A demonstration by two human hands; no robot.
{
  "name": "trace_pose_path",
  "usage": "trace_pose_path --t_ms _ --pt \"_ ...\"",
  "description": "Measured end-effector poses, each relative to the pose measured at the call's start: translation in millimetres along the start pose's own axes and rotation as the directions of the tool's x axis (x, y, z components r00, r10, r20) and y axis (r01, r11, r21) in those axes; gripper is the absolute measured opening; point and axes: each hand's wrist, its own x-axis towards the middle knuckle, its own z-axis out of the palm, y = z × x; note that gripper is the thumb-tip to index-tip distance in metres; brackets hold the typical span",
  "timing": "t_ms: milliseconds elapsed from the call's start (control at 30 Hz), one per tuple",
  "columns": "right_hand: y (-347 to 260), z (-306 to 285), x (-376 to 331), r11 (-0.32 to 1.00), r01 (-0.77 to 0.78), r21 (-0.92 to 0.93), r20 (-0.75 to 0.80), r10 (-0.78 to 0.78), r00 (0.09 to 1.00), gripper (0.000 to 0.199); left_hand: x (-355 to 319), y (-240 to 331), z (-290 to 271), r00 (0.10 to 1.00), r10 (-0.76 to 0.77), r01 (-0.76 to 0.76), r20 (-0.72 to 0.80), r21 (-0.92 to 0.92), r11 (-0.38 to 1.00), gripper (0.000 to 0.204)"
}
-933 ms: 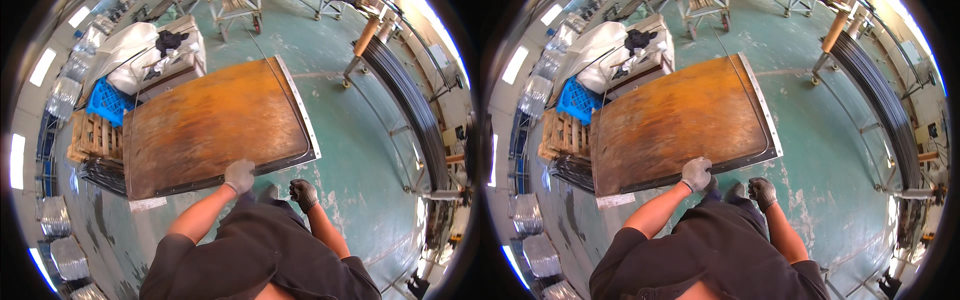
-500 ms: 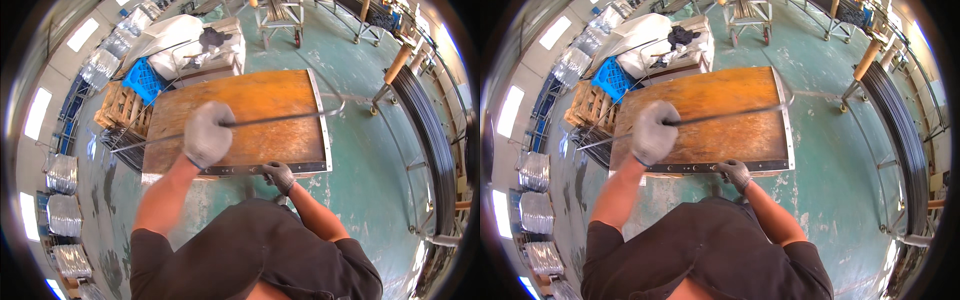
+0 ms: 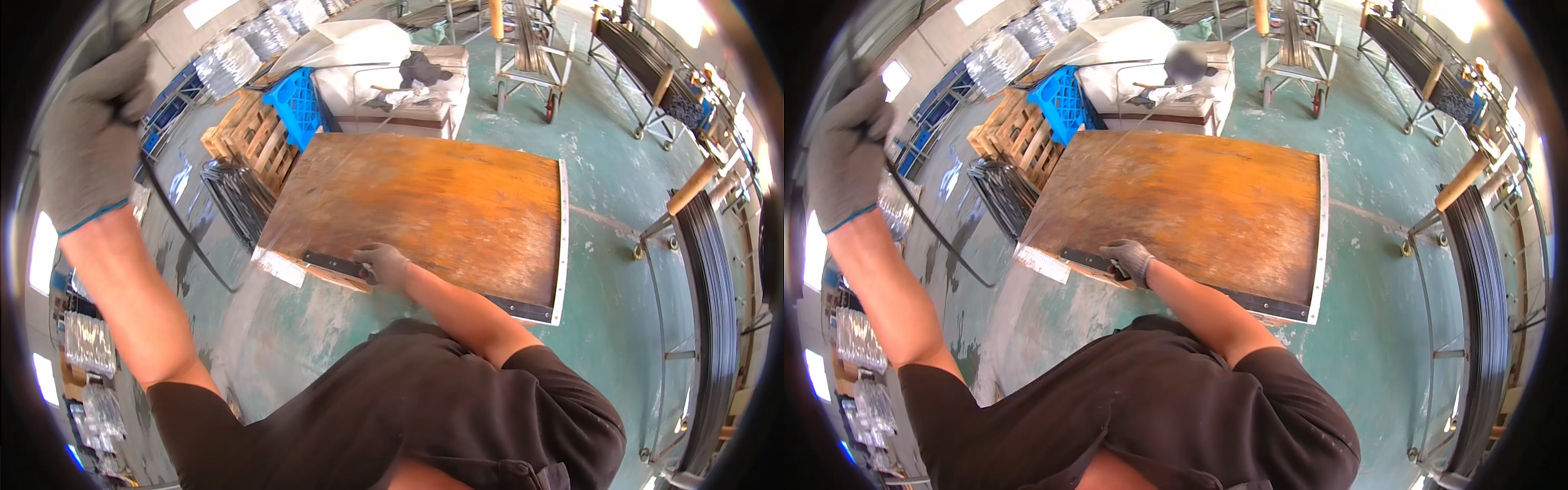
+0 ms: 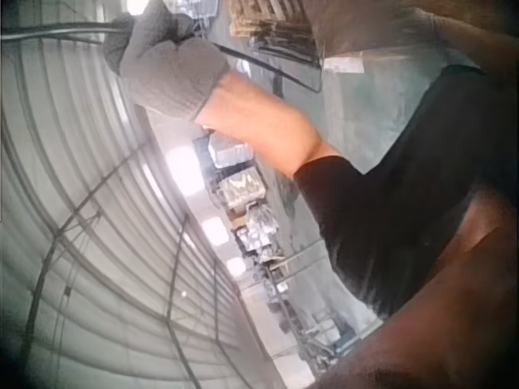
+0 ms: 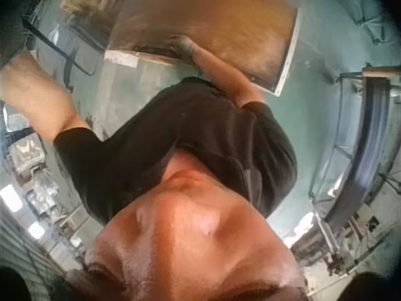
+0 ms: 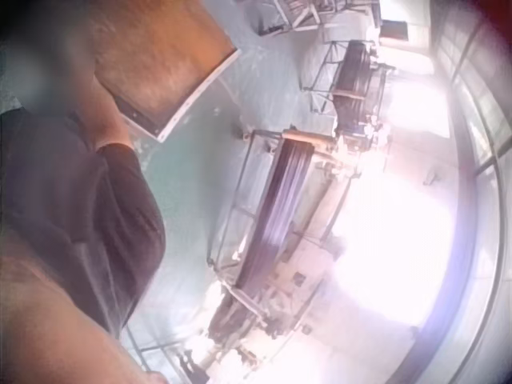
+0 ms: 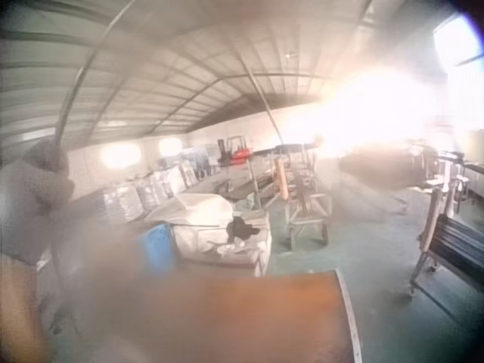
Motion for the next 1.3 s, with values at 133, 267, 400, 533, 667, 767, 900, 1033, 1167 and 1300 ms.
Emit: trace_pose_path --t_ms 133,267,400,533,667,767,900,1033,1167,1300 --pt "2.7 3.0 52.9 0.978 -0.150 0.144 0.025 0.148 0.989 0.029 7.6 -19.2 -103.9 0.991 -0.130 0.125 0.010 -0.360 0.924 0.009" --pt "19.2 18.4 68.4 0.927 -0.146 0.347 0.203 0.078 0.976 0.047 -47.6 -78.8 -149.7 0.894 -0.213 0.097 -0.394 -0.295 0.951 0.007" --pt "13.9 7.3 85.3 0.962 -0.002 0.273 0.152 -0.041 0.987 0.047 -91.6 -151.6 -180.5 0.807 -0.385 0.219 -0.447 -0.378 0.899 0.013" --pt "12.9 -41.0 44.6 0.701 -0.286 -0.653 -0.501 -0.116 0.858 0.041 -107.5 -233.9 -175.1 0.668 -0.493 0.275 -0.558 -0.430 0.860 0.014" --pt "30.3 -70.8 -35.1 0.672 -0.535 -0.511 -0.758 -0.060 0.649 0.055 -130.2 -314.1 -175.8 0.693 -0.515 0.404 -0.504 -0.320 0.857 0.027" --pt "66.1 -83.3 -49.9 0.618 -0.607 -0.500 -0.784 -0.026 0.620 0.056 -135.5 -370.3 -151.6 0.681 -0.623 0.467 -0.384 -0.428 0.774 0.028" --pt "66.9 -101.6 -62.2 0.584 -0.648 -0.489 -0.816 -0.043 0.577 0.048 -148.5 -402.0 -109.7 0.542 -0.712 0.591 -0.446 -0.400 0.700 0.027" --pt "71.6 -151.6 -104.5 0.661 -0.594 -0.459 -0.817 -0.053 0.574 0.041 -170.6 -415.7 -80.1 0.439 -0.777 0.637 -0.451 -0.454 0.623 0.029" --pt "64.6 -176.8 -169.8 0.650 -0.617 -0.444 -0.860 -0.116 0.496 0.038 -251.6 -491.9 -76.6 0.593 -0.764 0.716 -0.255 -0.268 0.645 0.027" --pt "65.2 -216.8 -233.2 0.608 -0.685 -0.401 -0.914 -0.211 0.348 0.031 -311.7 -532.6 -6.6 0.662 -0.735 0.741 -0.146 -0.018 0.671 0.030"
